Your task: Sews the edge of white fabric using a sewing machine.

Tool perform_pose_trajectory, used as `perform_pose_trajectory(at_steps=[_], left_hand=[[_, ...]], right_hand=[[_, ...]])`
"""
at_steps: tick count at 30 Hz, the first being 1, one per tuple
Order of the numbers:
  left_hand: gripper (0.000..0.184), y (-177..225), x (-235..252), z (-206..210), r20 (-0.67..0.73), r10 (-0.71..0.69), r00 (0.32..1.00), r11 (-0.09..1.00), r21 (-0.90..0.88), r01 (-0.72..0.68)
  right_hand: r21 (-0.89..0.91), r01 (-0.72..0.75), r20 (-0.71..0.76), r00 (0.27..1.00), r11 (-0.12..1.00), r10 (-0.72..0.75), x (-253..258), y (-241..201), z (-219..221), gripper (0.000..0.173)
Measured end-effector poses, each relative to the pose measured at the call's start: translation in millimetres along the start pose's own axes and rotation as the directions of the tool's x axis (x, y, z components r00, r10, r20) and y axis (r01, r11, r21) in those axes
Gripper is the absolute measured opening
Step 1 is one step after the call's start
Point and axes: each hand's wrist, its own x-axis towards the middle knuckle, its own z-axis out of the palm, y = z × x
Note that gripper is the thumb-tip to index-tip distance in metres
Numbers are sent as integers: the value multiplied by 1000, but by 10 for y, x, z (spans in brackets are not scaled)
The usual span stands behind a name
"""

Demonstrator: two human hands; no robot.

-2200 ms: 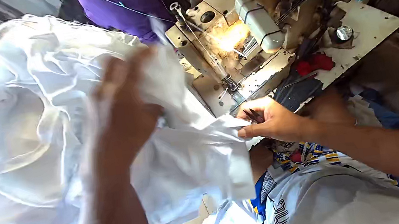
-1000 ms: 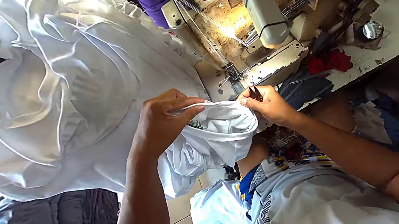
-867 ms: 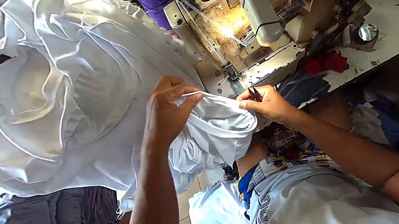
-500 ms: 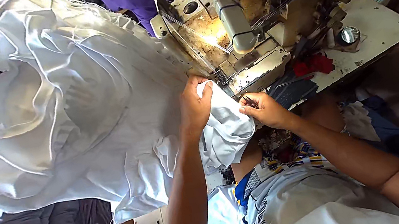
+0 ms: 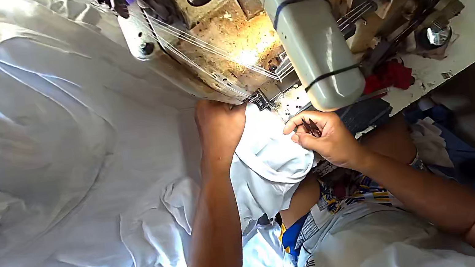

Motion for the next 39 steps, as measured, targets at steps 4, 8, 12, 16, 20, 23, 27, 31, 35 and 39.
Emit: perform_pose_trajectory(at_steps=[4, 8, 12, 16, 20, 23, 27, 31, 35, 39], left_hand=[[58, -134, 156, 126, -38, -23, 999, 973, -231, 14], [51, -182, 218, 89, 30, 42, 999, 865, -502, -21], [53, -189, 229, 97, 68, 54, 996, 913, -407, -22], [60, -244, 250, 175, 0, 71, 997, 901, -429, -64], [65, -321, 286, 187, 7, 96, 995, 866, -494, -80], [66, -313, 291, 177, 1, 118, 993, 839, -535, -99], [72, -362, 330, 188, 36, 123, 992, 843, -530, -85], [66, -306, 328, 175, 16, 134, 991, 843, -528, -105], [68, -272, 288, 204, -45, 144, 989, 875, -461, -148], [67, -229, 244, 215, -62, 97, 993, 930, -350, -113]], right_hand=[[-7, 41, -76, 996, 999, -41, 109, -27, 57, 20], [5, 39, -74, 997, 999, -39, 35, -66, 37, 20], [-13, 20, -90, 996, 1000, -21, -78, -89, -2, 21], [-31, 76, -99, 992, 997, -79, 31, -41, 30, 22], [-37, 96, -89, 991, 995, -99, 64, -38, 56, 22], [-36, 86, -89, 992, 996, -89, 40, -40, 56, 22], [-33, 74, -81, 994, 997, -76, 47, -39, 61, 21], [-40, 76, -80, 994, 996, -79, 50, -35, 67, 22], [-37, 85, -83, 993, 996, -88, 31, -25, 74, 22], [-63, 79, -85, 993, 995, -84, 17, -73, 84, 22]])
